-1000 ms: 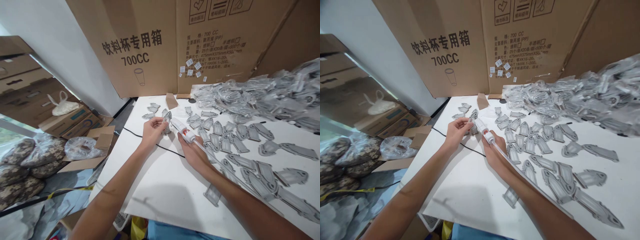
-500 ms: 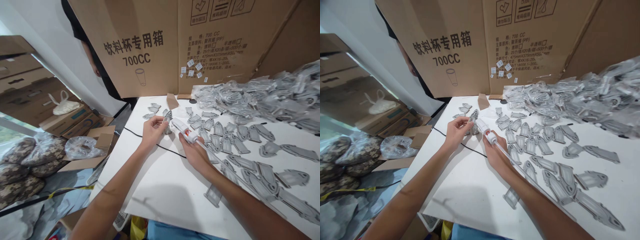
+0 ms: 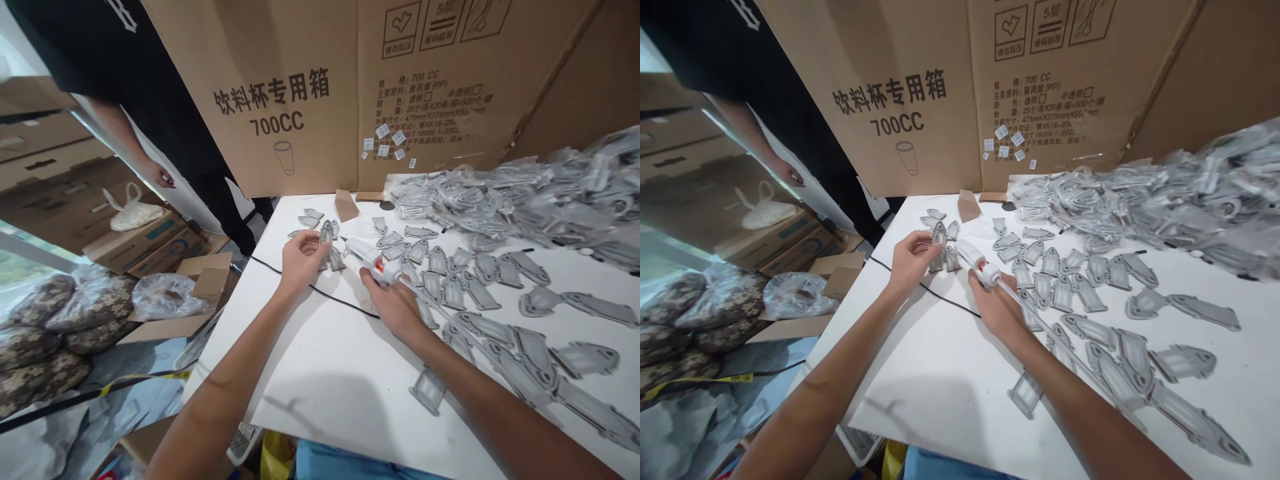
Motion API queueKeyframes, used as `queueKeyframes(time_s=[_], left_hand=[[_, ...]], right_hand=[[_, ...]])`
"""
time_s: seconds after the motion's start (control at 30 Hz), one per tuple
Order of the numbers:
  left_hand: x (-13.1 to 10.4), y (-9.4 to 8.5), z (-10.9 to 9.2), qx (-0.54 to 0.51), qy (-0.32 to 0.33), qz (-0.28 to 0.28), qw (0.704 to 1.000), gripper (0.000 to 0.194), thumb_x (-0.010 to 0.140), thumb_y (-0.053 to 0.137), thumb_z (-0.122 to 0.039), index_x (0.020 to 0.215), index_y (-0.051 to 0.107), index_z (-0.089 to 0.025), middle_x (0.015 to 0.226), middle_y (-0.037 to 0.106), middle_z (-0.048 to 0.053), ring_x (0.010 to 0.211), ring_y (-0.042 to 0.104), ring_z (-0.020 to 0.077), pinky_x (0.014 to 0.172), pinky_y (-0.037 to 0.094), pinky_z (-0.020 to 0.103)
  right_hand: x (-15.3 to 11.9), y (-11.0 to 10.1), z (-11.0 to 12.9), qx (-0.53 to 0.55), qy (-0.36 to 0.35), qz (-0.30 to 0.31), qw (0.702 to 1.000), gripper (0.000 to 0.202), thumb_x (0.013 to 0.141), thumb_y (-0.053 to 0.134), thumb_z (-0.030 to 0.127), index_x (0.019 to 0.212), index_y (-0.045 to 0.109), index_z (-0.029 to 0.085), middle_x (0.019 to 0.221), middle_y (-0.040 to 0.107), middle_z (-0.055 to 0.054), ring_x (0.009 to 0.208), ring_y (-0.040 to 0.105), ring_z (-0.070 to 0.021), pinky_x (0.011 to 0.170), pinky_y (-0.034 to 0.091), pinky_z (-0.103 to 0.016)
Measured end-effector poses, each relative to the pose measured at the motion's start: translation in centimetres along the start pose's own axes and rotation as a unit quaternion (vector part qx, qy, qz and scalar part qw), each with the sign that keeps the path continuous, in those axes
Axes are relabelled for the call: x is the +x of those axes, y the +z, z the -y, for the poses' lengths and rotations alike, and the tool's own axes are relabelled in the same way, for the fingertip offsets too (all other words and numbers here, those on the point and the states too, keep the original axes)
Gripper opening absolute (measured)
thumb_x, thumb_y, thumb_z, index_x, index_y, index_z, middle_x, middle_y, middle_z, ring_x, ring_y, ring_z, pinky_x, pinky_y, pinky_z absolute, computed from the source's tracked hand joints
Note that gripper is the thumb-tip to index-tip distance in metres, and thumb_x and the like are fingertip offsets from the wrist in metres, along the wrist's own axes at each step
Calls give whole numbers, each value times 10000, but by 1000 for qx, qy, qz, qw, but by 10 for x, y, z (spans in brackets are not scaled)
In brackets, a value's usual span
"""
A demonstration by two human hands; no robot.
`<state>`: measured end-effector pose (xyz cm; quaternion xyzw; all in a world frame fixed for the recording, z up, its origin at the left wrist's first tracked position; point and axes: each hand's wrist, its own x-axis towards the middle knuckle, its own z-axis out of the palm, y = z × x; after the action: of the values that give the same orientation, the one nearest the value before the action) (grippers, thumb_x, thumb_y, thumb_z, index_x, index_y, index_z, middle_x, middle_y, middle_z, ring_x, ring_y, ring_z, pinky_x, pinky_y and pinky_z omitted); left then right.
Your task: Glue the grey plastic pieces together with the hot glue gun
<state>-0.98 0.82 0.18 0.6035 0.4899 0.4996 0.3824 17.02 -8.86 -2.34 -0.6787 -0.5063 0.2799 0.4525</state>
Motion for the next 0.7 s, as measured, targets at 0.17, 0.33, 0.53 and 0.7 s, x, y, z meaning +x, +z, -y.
queueKeyframes(time_s=[0.17,0.33,0.53,0.7], left_hand=[[2,0,-3,-144,-91,-7,985,500,639,922,-324,1081,734,-184,970,702,46,830,698,190,802,619,368],[-2,0,-10,-168,-100,-1,981,340,666,912,-339,917,767,-161,967,758,83,877,709,204,857,594,356],[-7,3,-18,-154,-85,-40,984,305,665,915,-315,847,725,-161,871,770,64,798,714,192,850,589,364],[-9,7,-19,-145,-80,-50,985,318,666,914,-307,785,651,-172,819,749,45,786,732,195,840,599,357]], right_hand=[[-4,2,-3,-24,-21,19,999,370,966,522,547,893,706,235,681,647,-22,684,550,-235,701,406,-329],[-4,1,0,-6,-13,-1,1000,374,954,547,557,881,717,233,664,616,-13,675,571,-226,672,424,-311],[-6,1,2,-6,-26,16,1000,324,947,560,522,798,653,250,585,501,29,563,480,-194,583,389,-298],[-7,3,0,1,-11,13,1000,339,934,585,551,772,615,256,578,497,27,556,491,-197,549,378,-301]])
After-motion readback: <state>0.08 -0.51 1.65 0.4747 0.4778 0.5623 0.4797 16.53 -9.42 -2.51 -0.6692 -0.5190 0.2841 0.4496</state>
